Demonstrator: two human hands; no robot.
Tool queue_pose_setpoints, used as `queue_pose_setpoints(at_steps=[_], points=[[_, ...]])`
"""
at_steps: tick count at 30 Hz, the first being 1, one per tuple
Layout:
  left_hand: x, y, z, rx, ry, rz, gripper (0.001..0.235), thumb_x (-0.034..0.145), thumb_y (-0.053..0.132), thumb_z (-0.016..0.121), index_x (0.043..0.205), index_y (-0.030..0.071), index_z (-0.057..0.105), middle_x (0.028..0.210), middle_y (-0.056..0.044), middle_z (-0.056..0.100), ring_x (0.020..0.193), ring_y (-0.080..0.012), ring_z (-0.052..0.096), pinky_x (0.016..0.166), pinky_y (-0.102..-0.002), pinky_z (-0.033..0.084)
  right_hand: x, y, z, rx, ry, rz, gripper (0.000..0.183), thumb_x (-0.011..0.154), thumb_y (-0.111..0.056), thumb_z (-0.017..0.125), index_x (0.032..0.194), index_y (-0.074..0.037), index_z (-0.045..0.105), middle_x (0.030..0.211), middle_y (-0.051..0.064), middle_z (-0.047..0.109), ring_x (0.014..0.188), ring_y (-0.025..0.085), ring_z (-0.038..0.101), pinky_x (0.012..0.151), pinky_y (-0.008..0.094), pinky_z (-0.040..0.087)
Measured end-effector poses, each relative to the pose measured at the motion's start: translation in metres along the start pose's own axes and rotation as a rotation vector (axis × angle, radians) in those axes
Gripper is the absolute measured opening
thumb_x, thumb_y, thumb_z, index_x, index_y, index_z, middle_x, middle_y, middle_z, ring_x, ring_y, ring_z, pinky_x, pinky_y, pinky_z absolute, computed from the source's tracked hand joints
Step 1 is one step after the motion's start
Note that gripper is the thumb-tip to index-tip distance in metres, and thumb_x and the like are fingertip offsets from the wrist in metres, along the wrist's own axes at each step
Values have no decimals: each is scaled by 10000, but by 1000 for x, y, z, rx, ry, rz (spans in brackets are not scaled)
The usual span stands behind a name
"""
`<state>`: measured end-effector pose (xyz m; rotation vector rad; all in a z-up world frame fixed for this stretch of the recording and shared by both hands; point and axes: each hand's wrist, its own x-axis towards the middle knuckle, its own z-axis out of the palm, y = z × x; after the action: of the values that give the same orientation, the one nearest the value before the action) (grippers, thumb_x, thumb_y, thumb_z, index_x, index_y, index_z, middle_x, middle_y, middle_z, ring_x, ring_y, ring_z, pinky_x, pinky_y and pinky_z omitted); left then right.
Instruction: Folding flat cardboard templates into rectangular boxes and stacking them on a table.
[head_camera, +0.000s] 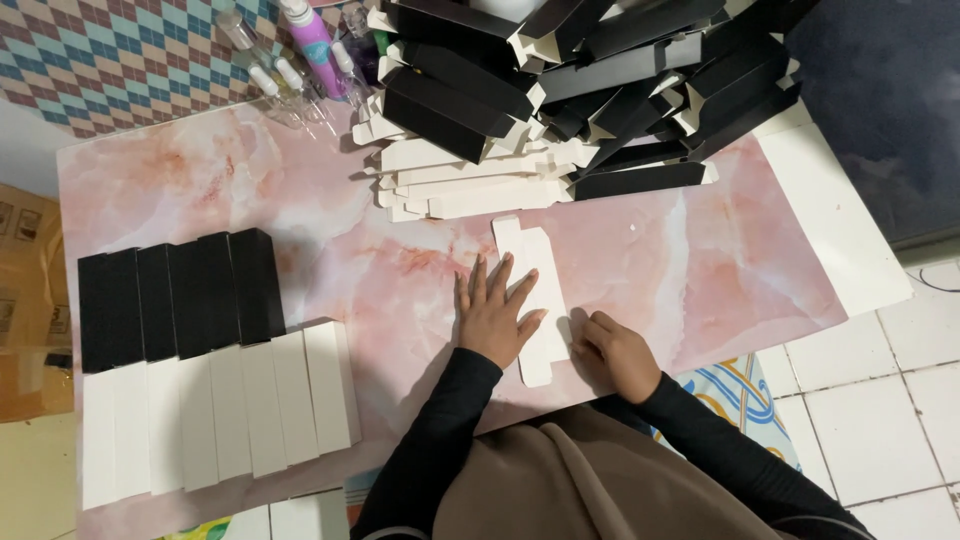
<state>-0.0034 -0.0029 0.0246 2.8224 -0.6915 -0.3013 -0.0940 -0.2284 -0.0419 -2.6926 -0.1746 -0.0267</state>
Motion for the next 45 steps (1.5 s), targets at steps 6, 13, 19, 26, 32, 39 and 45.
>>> queue_pose_setpoints(at_steps=[6,13,19,26,32,39,45], points=[[0,-8,15,-16,102,49,665,1003,686,250,1591,375,254,1661,-112,234,1539,-427,95,1182,-633,-58,10,-25,-27,345,85,147,171,870,-236,761,919,-101,668,785,106,659,736,387,712,620,436,569],[-1,-14,17,-141,153,98,753,987,713,276,1629,350,125,1650,-118,276,1532,-438,124,1191,-629,-39,38,-61,-55,552,9,283,336,866,-247,786,1131,-53,715,887,184,769,830,395,748,691,471,593],[-4,-19,14,-301,197,134,839,984,686,348,1634,216,103,1626,-171,321,1507,-442,213,1205,-629,-23,44,-37,-33,705,62,257,367,777,-185,872,1100,-62,749,860,105,775,777,239,713,668,346,570],[-3,-25,22,-391,223,185,886,994,653,346,1629,107,58,1659,-180,241,1498,-423,249,1192,-638,-56,50,-67,-49,682,153,64,380,779,-152,870,1114,-42,728,1041,146,728,995,347,707,840,420,574],[0,-27,26,-421,185,172,884,1006,582,391,1622,62,28,1646,-201,253,1482,-425,281,1193,-638,-78,47,-87,-41,557,155,-177,450,882,-150,753,1309,-37,664,1352,214,615,1286,462,555,1053,552,452],[-3,-22,12,-407,167,113,896,1000,591,449,1621,66,74,1608,-180,352,1509,-365,261,1210,-595,-47,46,-77,-25,256,178,-185,460,948,-237,678,1383,-100,622,1406,132,593,1333,384,535,1132,543,366],[0,-22,22,-293,104,100,842,992,629,432,1616,124,180,1603,-160,370,1548,-294,183,1219,-567,-61,41,-54,-8,54,71,-132,439,971,-314,645,1386,-169,627,1394,78,602,1408,328,467,1167,534,310]])
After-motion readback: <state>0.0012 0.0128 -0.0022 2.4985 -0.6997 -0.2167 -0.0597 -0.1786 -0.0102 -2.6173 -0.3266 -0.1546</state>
